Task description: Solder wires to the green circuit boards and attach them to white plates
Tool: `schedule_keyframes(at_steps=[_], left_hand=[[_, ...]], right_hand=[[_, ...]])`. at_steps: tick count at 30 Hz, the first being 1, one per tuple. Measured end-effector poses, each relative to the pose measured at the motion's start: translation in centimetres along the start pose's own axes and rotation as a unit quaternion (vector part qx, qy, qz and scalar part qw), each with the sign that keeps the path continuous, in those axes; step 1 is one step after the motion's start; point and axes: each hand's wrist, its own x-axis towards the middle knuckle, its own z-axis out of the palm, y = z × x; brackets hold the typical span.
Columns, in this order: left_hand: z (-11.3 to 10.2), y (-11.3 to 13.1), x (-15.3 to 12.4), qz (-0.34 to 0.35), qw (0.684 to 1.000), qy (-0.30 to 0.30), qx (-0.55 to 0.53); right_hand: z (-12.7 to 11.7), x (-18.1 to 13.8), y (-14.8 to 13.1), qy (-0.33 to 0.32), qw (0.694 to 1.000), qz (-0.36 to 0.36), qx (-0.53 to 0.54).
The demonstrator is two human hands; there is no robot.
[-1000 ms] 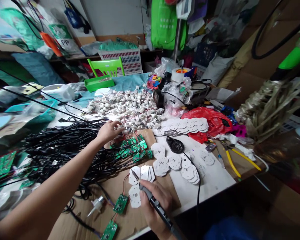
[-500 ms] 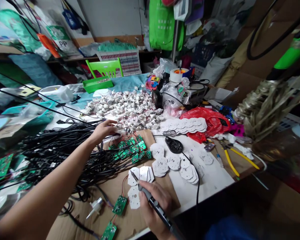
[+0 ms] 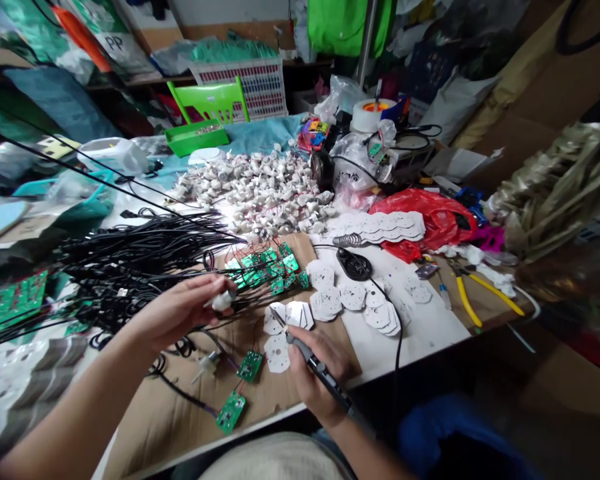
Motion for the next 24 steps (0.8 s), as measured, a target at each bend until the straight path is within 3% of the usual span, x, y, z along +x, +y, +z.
schedule_keyframes(at_steps=[6,11,14,17,21,24], left_hand=[[1.0,-4.2,-3.1,0.074,0.978,0.078,0.177],[0.6,-4.9,-3.5,0.061,0.983,0.15,0.088],[0.8,-5.2,-2.9,0.087,0.982,0.149,0.081],[1.7,-5.4,-2.1,0.106,0.971,0.13,0.171],[3.6,-5.1,-1.3,0.157,0.9,0.138,0.382],[4.6,-4.8,-0.9,0.18,0.849,0.139,0.476]], right_hand=[[0.0,0.2,-0.4,0.006,1.0,-0.01,-0.013],[0.0,0.1,-0.2,-0.002,1.0,-0.017,-0.013],[0.0,0.0,-0.1,-0.006,1.0,-0.012,-0.017],[0.0,-0.1,-0.1,-0.003,1.0,-0.012,-0.023],[0.0,-0.3,-0.1,-0.002,1.0,0.003,-0.017],[0.0,-0.3,-0.1,-0.004,1.0,0.011,-0.017]])
